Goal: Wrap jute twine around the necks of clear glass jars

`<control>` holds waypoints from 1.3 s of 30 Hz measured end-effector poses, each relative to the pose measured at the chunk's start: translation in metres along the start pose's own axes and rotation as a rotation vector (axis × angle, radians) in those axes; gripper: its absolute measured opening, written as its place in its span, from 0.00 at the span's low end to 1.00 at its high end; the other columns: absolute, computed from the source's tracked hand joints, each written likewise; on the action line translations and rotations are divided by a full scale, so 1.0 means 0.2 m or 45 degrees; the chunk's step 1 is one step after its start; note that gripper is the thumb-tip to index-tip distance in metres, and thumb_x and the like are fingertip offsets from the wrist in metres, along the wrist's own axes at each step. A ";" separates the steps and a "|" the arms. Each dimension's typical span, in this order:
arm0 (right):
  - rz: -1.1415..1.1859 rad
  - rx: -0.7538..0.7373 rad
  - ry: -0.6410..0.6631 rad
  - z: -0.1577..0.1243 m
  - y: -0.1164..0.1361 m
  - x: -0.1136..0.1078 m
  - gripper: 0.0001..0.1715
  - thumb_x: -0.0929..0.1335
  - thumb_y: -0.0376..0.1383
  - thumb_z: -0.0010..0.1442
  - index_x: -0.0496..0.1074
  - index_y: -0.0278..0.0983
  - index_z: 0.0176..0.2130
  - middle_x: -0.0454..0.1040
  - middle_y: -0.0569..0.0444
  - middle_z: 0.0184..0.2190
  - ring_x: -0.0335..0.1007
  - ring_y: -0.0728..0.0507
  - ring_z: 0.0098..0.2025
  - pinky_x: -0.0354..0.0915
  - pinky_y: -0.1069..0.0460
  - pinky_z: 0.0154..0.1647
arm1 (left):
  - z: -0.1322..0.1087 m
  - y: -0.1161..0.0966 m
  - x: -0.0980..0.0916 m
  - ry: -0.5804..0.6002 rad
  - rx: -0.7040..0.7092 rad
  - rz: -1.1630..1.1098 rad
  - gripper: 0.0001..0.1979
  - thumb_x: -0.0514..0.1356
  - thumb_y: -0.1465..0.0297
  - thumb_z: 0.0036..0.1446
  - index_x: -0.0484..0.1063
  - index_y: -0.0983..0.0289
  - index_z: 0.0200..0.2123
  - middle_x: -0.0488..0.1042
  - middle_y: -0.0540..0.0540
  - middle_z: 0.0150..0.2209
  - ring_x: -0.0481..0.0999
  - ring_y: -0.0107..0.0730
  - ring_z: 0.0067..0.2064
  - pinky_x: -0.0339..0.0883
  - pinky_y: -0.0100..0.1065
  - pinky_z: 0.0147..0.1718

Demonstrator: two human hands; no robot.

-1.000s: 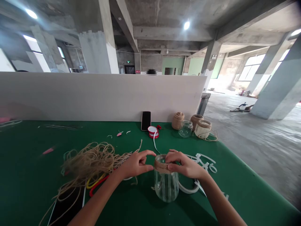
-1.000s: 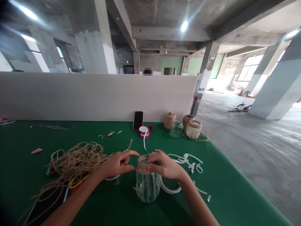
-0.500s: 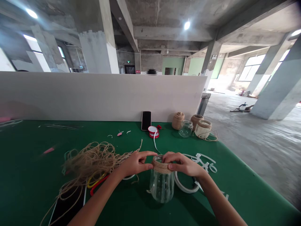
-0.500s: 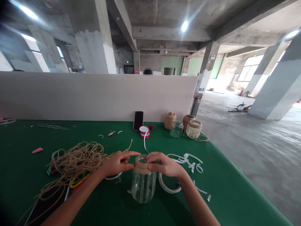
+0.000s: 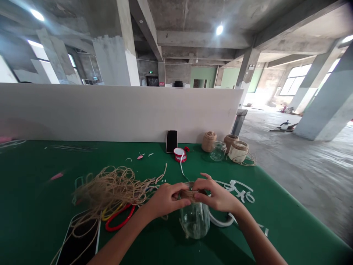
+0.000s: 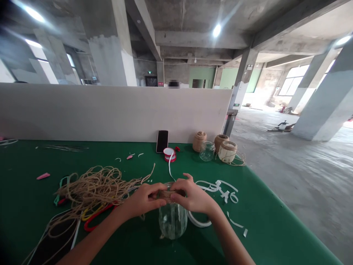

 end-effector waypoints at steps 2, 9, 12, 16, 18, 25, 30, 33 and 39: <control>0.028 0.003 0.011 0.00 -0.02 0.00 0.10 0.63 0.38 0.61 0.69 0.36 0.31 0.68 0.58 0.28 0.66 0.48 0.34 0.37 0.40 0.60 | 0.00 0.01 -0.01 0.022 0.001 0.034 0.18 0.57 0.62 0.55 0.66 0.59 0.49 0.56 0.44 0.20 0.56 0.23 0.22 0.45 0.25 0.21; 0.202 -0.017 -0.021 -0.01 -0.09 -0.04 0.13 0.63 0.42 0.60 0.70 0.35 0.33 0.70 0.55 0.31 0.66 0.47 0.36 0.43 0.44 0.60 | 0.00 0.08 -0.08 0.068 -0.007 0.113 0.22 0.56 0.59 0.56 0.61 0.57 0.53 0.53 0.43 0.20 0.54 0.23 0.21 0.44 0.26 0.21; 0.278 -0.059 -0.042 -0.01 -0.11 -0.04 0.14 0.63 0.42 0.60 0.71 0.34 0.32 0.69 0.53 0.31 0.64 0.46 0.36 0.54 0.47 0.51 | 0.00 0.12 -0.12 0.055 -0.038 0.130 0.22 0.56 0.58 0.56 0.63 0.58 0.52 0.52 0.42 0.19 0.53 0.23 0.20 0.44 0.26 0.21; 0.458 -0.074 -0.028 -0.01 -0.13 -0.04 0.15 0.63 0.42 0.60 0.71 0.33 0.33 0.69 0.50 0.33 0.63 0.45 0.36 0.59 0.51 0.39 | 0.01 0.16 -0.14 0.046 -0.073 0.119 0.24 0.55 0.56 0.56 0.63 0.59 0.54 0.51 0.42 0.19 0.52 0.22 0.20 0.43 0.26 0.21; 0.547 -0.076 -0.010 0.00 -0.14 -0.03 0.14 0.64 0.42 0.59 0.71 0.32 0.34 0.69 0.50 0.35 0.64 0.45 0.37 0.60 0.51 0.39 | 0.01 0.17 -0.14 0.059 -0.068 0.103 0.24 0.55 0.57 0.57 0.61 0.58 0.55 0.51 0.42 0.19 0.51 0.22 0.20 0.43 0.26 0.21; 0.688 -0.115 0.073 0.01 -0.14 -0.01 0.13 0.65 0.40 0.58 0.73 0.33 0.36 0.70 0.47 0.43 0.66 0.43 0.45 0.61 0.50 0.44 | 0.02 0.18 -0.09 0.115 -0.040 0.001 0.25 0.54 0.58 0.58 0.58 0.56 0.58 0.47 0.42 0.18 0.48 0.22 0.19 0.40 0.26 0.20; 0.586 -0.085 0.098 0.01 -0.14 -0.03 0.13 0.65 0.41 0.58 0.73 0.34 0.37 0.71 0.47 0.44 0.65 0.41 0.48 0.59 0.46 0.50 | 0.03 0.17 -0.07 0.104 -0.017 -0.082 0.22 0.54 0.61 0.59 0.63 0.59 0.55 0.48 0.42 0.17 0.48 0.21 0.19 0.41 0.26 0.20; 0.376 -0.008 0.057 0.00 -0.11 -0.03 0.12 0.64 0.41 0.59 0.72 0.36 0.38 0.72 0.50 0.42 0.66 0.41 0.47 0.45 0.41 0.59 | 0.02 0.15 -0.06 0.103 -0.049 -0.131 0.20 0.55 0.62 0.57 0.64 0.59 0.53 0.48 0.42 0.18 0.49 0.22 0.20 0.43 0.26 0.20; -0.100 0.065 -0.140 0.00 0.02 -0.01 0.09 0.64 0.38 0.59 0.69 0.37 0.30 0.69 0.57 0.26 0.66 0.46 0.34 0.29 0.35 0.59 | 0.00 0.07 -0.01 0.073 0.013 -0.064 0.13 0.57 0.62 0.55 0.67 0.62 0.40 0.54 0.43 0.20 0.53 0.22 0.21 0.44 0.25 0.21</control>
Point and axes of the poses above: each hand's wrist, its own z-axis towards the middle knuckle, its own x-axis out of the palm, y = z × x, the point moved 4 cm from there along z, towards the middle knuckle
